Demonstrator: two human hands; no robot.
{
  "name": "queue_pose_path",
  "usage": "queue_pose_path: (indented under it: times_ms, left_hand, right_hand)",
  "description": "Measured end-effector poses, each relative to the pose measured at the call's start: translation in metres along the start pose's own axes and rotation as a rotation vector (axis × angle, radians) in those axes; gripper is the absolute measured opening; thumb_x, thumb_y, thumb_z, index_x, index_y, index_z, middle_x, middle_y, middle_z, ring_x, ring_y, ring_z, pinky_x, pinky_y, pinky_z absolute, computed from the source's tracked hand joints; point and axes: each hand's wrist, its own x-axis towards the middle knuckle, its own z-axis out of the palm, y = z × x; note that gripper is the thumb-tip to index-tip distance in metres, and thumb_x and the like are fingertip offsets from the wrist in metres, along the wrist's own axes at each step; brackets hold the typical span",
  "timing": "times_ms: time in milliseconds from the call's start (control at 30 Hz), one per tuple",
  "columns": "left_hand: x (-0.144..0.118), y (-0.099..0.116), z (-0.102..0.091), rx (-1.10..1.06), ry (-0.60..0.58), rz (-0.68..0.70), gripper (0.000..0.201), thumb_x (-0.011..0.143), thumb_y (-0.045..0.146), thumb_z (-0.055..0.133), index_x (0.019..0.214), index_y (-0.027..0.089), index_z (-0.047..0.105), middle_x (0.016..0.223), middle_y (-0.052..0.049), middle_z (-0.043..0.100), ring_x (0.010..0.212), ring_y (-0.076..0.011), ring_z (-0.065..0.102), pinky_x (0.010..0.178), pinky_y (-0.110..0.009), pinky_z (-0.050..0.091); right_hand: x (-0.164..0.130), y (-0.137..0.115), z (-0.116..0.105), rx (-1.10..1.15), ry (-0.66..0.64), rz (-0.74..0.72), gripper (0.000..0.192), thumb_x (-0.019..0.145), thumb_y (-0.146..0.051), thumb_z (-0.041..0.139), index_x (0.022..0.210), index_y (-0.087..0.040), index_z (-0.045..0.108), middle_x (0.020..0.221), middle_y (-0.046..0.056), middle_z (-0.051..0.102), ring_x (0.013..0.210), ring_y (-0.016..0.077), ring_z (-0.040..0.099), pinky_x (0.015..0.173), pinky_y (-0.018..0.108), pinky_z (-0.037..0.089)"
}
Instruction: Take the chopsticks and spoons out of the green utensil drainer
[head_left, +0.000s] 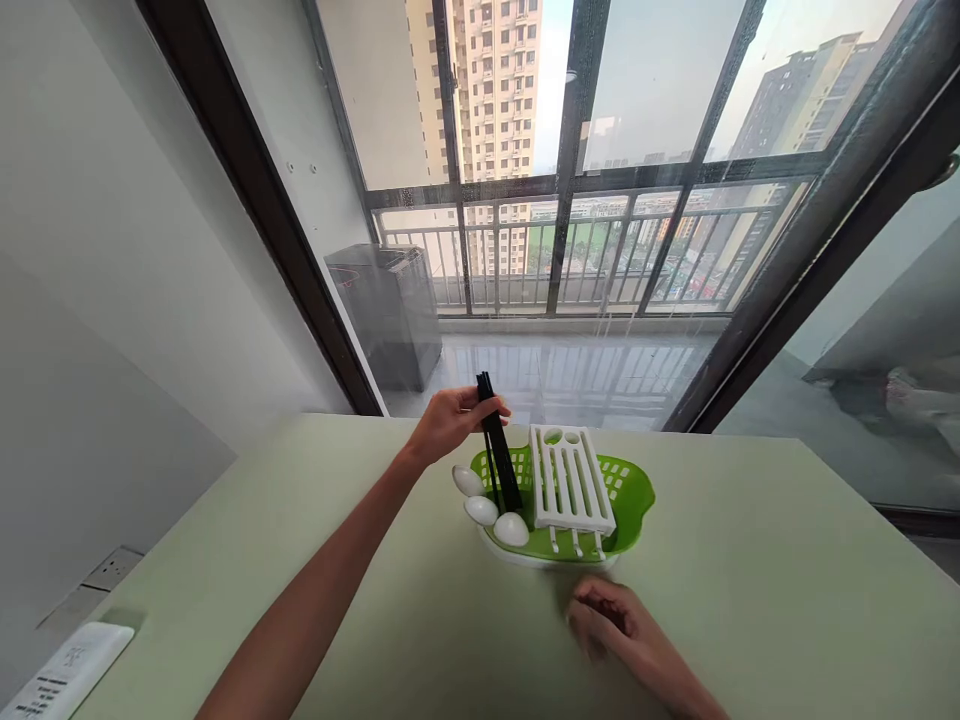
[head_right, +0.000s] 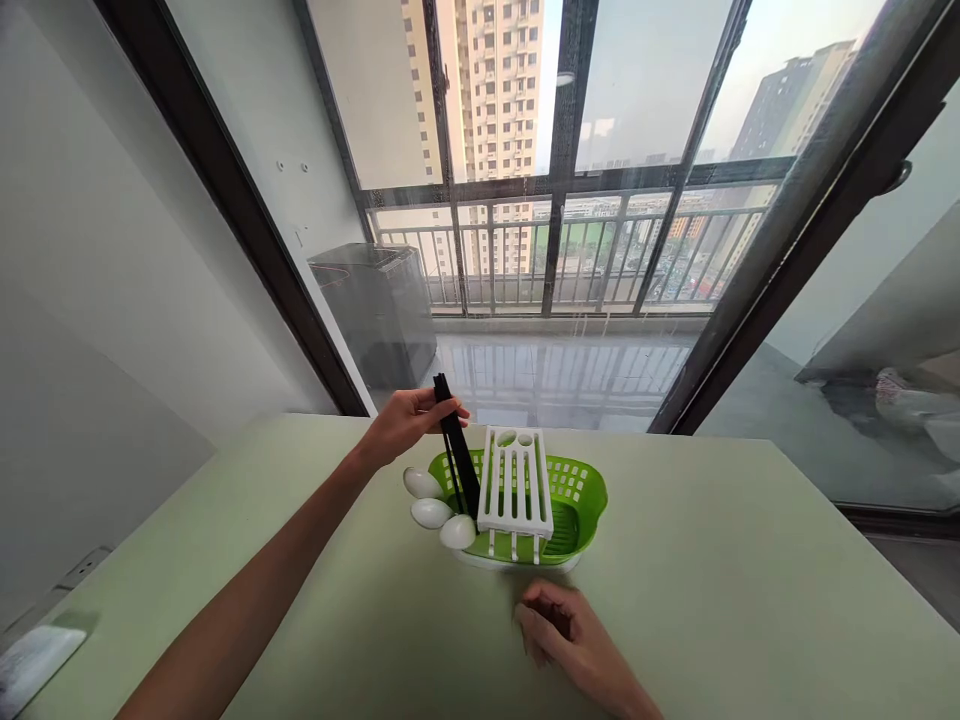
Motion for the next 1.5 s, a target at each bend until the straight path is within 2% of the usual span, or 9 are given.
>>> queue_pose_path:
  times_ms: [267, 467, 633, 800, 967, 1133, 1367, 1500]
  left_hand:
    - [-0.004, -0.005, -0.022, -0.07, 0.131, -0.066, 0.048, 0.079, 0.055, 0.085, 0.096, 0.012, 0.075, 0.104, -0.015, 0.081, 0.097, -0.0273, 0.078, 0.096, -0.045, 0.063]
    - [-0.003, -0.015, -0.03, -0.144, 0.161, -0.128, 0.045, 0.082, 0.053, 0.083, 0.097, 0.013, 0.07, 0.106, -0.014, 0.08, 0.096, -0.0267, 0.079, 0.096, -0.045, 0.062]
    - [-0.005, -0.017, -0.023, -0.19, 0.134, -0.082, 0.042, 0.088, 0.054, 0.078, 0.094, 0.015, 0.065, 0.093, -0.009, 0.077, 0.092, -0.026, 0.079, 0.097, -0.046, 0.061]
    - [-0.013, -0.016, -0.008, -0.174, 0.037, -0.041, 0.046, 0.088, 0.057, 0.076, 0.093, 0.014, 0.064, 0.087, -0.007, 0.075, 0.092, -0.0269, 0.078, 0.097, -0.045, 0.059]
    - [-0.021, -0.022, 0.001, -0.222, -0.034, -0.061, 0.05, 0.088, 0.06, 0.074, 0.098, 0.012, 0.066, 0.092, -0.01, 0.077, 0.097, -0.0277, 0.077, 0.098, -0.044, 0.057]
    - [-0.024, -0.026, 0.0, -0.259, -0.061, -0.073, 0.049, 0.088, 0.059, 0.075, 0.101, 0.012, 0.068, 0.101, -0.014, 0.079, 0.103, -0.028, 0.076, 0.103, -0.045, 0.055]
    - [-0.023, -0.027, 0.001, -0.223, 0.016, -0.057, 0.052, 0.086, 0.064, 0.075, 0.096, 0.014, 0.066, 0.099, -0.014, 0.081, 0.103, -0.029, 0.077, 0.102, -0.046, 0.057]
    - [-0.023, -0.018, -0.001, -0.203, 0.076, -0.016, 0.048, 0.089, 0.061, 0.073, 0.094, 0.014, 0.065, 0.099, -0.014, 0.082, 0.103, -0.0291, 0.077, 0.103, -0.047, 0.057]
  right_hand:
    - [0.001, -0.001, 0.0, 0.008, 0.0, -0.01, 0.047, 0.096, -0.063, 0.061, 0.08, -0.019, 0.057, 0.062, -0.002, 0.055, 0.057, 0.0118, 0.047, 0.058, 0.026, 0.038]
    - [0.0, -0.003, 0.002, -0.001, 0.025, 0.008, 0.048, 0.094, -0.065, 0.062, 0.078, -0.02, 0.057, 0.061, -0.003, 0.054, 0.056, 0.0125, 0.047, 0.059, 0.027, 0.039]
    - [-0.001, -0.004, 0.003, -0.022, 0.045, 0.03, 0.05, 0.093, -0.068, 0.061, 0.077, -0.021, 0.057, 0.062, -0.002, 0.055, 0.058, 0.0139, 0.048, 0.06, 0.028, 0.04]
    - [0.0, 0.0, 0.002, 0.013, 0.021, 0.015, 0.047, 0.095, -0.065, 0.061, 0.08, -0.021, 0.056, 0.062, -0.002, 0.056, 0.057, 0.013, 0.048, 0.058, 0.027, 0.039]
    - [0.0, 0.001, 0.0, -0.003, 0.009, 0.0, 0.045, 0.097, -0.062, 0.06, 0.08, -0.02, 0.056, 0.062, -0.002, 0.055, 0.058, 0.0131, 0.048, 0.059, 0.027, 0.039]
    - [0.001, -0.003, 0.001, -0.004, 0.008, 0.007, 0.046, 0.096, -0.063, 0.06, 0.079, -0.021, 0.055, 0.062, -0.002, 0.055, 0.058, 0.0134, 0.048, 0.059, 0.028, 0.039]
    - [0.001, 0.0, 0.001, -0.034, 0.022, 0.005, 0.048, 0.096, -0.065, 0.059, 0.078, -0.021, 0.055, 0.061, -0.002, 0.055, 0.058, 0.0138, 0.049, 0.06, 0.028, 0.04]
    - [0.001, 0.001, 0.0, -0.031, 0.036, 0.013, 0.047, 0.095, -0.065, 0.061, 0.079, -0.021, 0.056, 0.061, -0.002, 0.055, 0.057, 0.0135, 0.048, 0.059, 0.028, 0.04]
